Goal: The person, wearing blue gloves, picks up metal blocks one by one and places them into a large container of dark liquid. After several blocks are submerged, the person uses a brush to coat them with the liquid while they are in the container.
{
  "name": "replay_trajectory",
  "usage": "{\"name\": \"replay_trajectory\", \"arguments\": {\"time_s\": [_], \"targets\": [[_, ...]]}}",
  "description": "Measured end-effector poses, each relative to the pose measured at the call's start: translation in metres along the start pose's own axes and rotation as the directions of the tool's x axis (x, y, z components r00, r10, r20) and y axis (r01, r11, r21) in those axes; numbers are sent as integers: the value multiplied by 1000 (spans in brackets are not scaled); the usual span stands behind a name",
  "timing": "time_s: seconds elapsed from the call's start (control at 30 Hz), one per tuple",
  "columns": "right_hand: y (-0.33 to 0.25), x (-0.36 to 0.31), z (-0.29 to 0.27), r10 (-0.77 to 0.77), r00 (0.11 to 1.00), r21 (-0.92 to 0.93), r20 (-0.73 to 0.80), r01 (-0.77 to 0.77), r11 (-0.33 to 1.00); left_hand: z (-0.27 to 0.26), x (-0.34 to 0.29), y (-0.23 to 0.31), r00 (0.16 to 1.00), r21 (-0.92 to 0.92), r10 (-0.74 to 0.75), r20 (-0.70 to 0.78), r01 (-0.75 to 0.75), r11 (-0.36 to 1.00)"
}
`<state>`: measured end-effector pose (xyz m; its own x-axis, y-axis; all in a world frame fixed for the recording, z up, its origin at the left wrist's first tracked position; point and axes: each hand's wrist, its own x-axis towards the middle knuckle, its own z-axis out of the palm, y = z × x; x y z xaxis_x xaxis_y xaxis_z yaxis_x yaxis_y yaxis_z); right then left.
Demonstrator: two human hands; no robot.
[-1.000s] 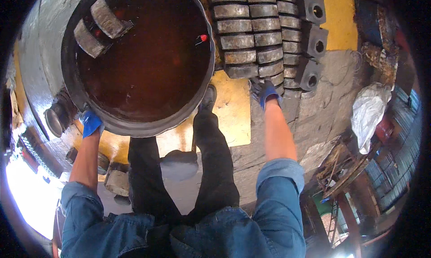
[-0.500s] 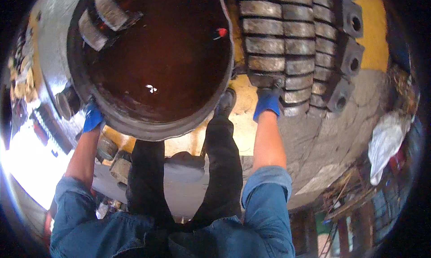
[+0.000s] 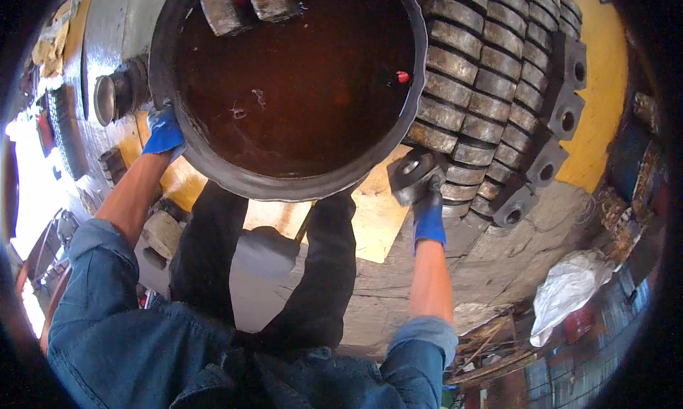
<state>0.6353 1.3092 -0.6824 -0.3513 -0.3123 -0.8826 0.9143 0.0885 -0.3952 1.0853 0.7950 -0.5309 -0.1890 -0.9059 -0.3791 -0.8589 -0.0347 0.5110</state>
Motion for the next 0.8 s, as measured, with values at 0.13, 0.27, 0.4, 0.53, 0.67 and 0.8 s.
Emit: {"name": "replay_trajectory", "arguments": {"time_s": [0.13, 0.27, 0.4, 0.53, 0.67, 0.8], "targets": [[-33, -85, 20, -5, 989, -393, -148, -55, 918, 2, -3, -8, 905, -832, -333, 264, 389, 396], [-88, -188, 64, 105, 971, -657, -215, -223, 720, 9, 11, -36, 886, -675, -381, 264, 452, 584], [-135, -256, 131, 92, 987, -773, -133, -161, 614, 13, 16, -45, 983, -275, -181, 26, 181, 944], [-169, -284, 205, 70, 997, -831, -39, -72, 551, 4, 1, -16, 872, -868, -338, 353, 441, 231], [-186, -273, 276, 45, 996, -854, 71, 37, 518, -7, 2, 6, 845, -671, -515, 145, 466, 576], [-184, -218, 343, 24, 981, -828, 190, 147, 541, -4, 11, -5, 833, -527, -551, 37, 485, 698]]}}
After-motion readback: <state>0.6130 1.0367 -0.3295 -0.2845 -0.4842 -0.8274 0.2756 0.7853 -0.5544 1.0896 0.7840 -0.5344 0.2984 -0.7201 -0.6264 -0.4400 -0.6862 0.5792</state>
